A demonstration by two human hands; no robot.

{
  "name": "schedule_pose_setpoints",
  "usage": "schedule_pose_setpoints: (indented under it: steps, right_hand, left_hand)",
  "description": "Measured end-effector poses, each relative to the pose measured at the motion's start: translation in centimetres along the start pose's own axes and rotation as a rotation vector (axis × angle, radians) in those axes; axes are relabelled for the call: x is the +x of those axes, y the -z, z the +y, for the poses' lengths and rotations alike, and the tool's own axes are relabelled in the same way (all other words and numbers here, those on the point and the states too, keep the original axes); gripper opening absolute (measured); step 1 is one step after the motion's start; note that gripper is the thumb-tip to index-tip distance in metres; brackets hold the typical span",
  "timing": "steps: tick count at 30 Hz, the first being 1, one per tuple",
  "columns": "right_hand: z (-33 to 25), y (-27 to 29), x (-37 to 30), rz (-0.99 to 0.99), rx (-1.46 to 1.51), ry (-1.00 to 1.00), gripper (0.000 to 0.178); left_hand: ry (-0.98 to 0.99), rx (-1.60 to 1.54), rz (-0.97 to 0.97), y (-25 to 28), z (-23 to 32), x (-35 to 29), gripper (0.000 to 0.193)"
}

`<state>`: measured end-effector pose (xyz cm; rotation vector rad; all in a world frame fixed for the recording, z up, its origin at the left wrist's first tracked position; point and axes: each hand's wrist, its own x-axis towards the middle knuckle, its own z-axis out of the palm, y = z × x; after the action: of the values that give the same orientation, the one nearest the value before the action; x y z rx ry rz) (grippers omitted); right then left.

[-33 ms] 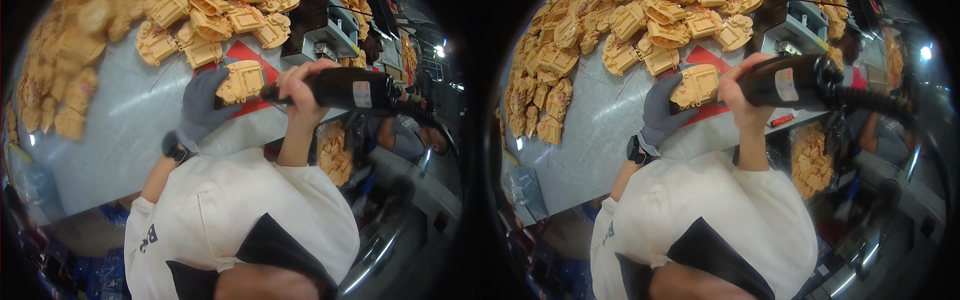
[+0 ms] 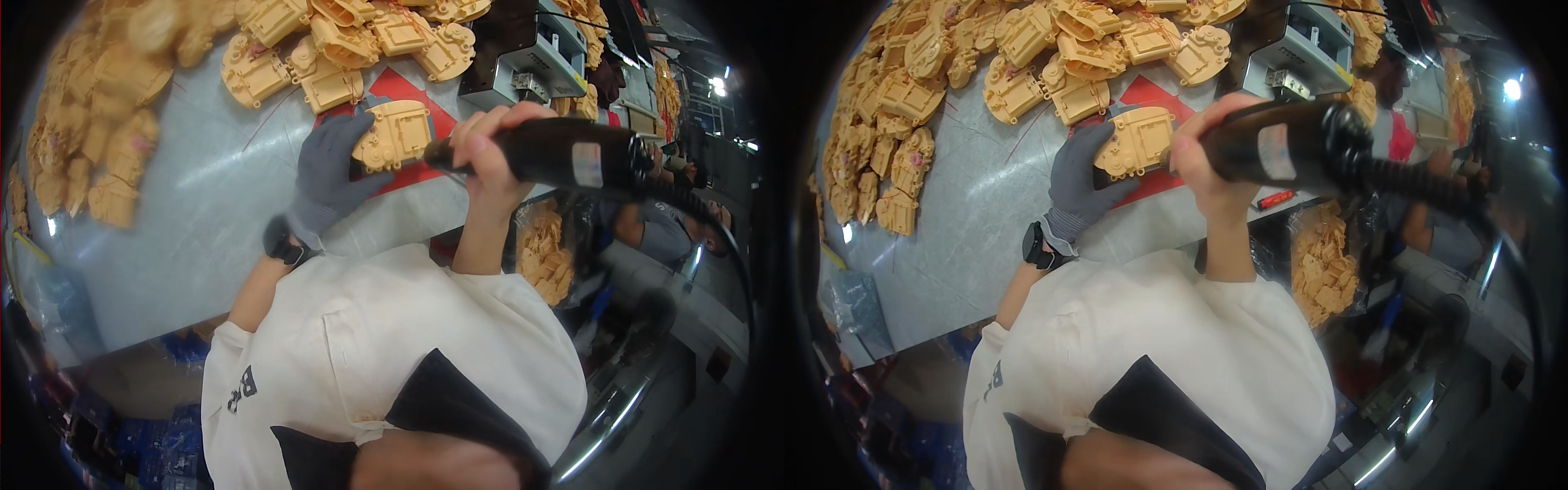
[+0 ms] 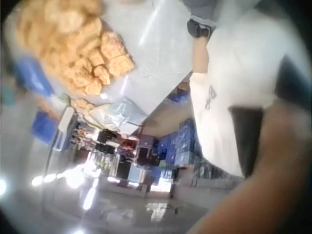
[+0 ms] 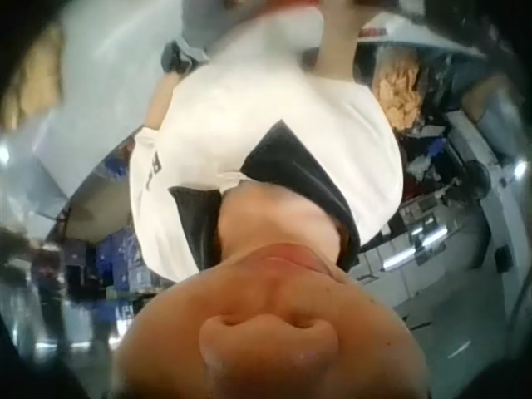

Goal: The person assembles small plastic toy tank components by hand, joining them with screws using an electric screwdriver.

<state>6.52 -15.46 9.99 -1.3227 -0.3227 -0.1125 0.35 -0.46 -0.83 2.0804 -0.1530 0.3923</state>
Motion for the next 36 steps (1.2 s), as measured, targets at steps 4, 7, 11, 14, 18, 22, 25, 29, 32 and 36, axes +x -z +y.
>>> schedule_pose_setpoints:
  steps: [4,7,11,14,18,22,25,29,32,36]
  right_hand:
    - [0.9,0.5,-0.2,-0.106,-0.083,0.179,0.039]
    - [0.1,-0.3,-0.3,-0.021,-0.029,0.083,0.038]
    - [0.8,0.4,-0.9,-0.034,-0.236,0.154,0.038]
    - [0.4,1.8,-1.3,-0.112,-0.200,0.130,0.037]
    - [-3.1,8.3,2.8,0.392,0.148,0.256,0.040]
    - [-3.6,11.2,7.9,0.424,-0.008,0.434,0.038]
    - [-1.0,10.4,10.1,0.447,-0.147,0.357,0.027]
    - [-1.7,10.2,9.9,0.350,-0.176,0.208,0.024]
    - [-2.3,7.2,5.7,0.211,-0.016,0.051,0.030]
    - [-2.5,1.6,1.0,-0.205,0.121,0.215,0.042]
  left_hand:
    - [-0.084,0.055,0.053,-0.5,-0.5,0.2,0.073]
    - [-0.101,0.089,0.063,-0.4,0.0,0.8,0.074]
    - [-0.130,0.053,0.041,-0.6,0.0,1.2,0.072]
    - [-0.100,0.023,0.038,-0.3,-0.1,0.7,0.070]
    - [0.001,0.057,-0.010,0.0,0.9,1.0,0.073]
    - [0.020,0.065,-0.020,-0.1,1.2,1.1,0.073]
    - [0.017,0.059,-0.017,-0.2,0.9,0.6,0.073]
    - [0.051,0.046,-0.019,0.1,1.3,0.8,0.074]
    - [0.045,0.052,-0.012,0.0,1.0,1.0,0.075]
    - [-0.028,0.081,0.037,-0.2,0.6,1.1,0.073]
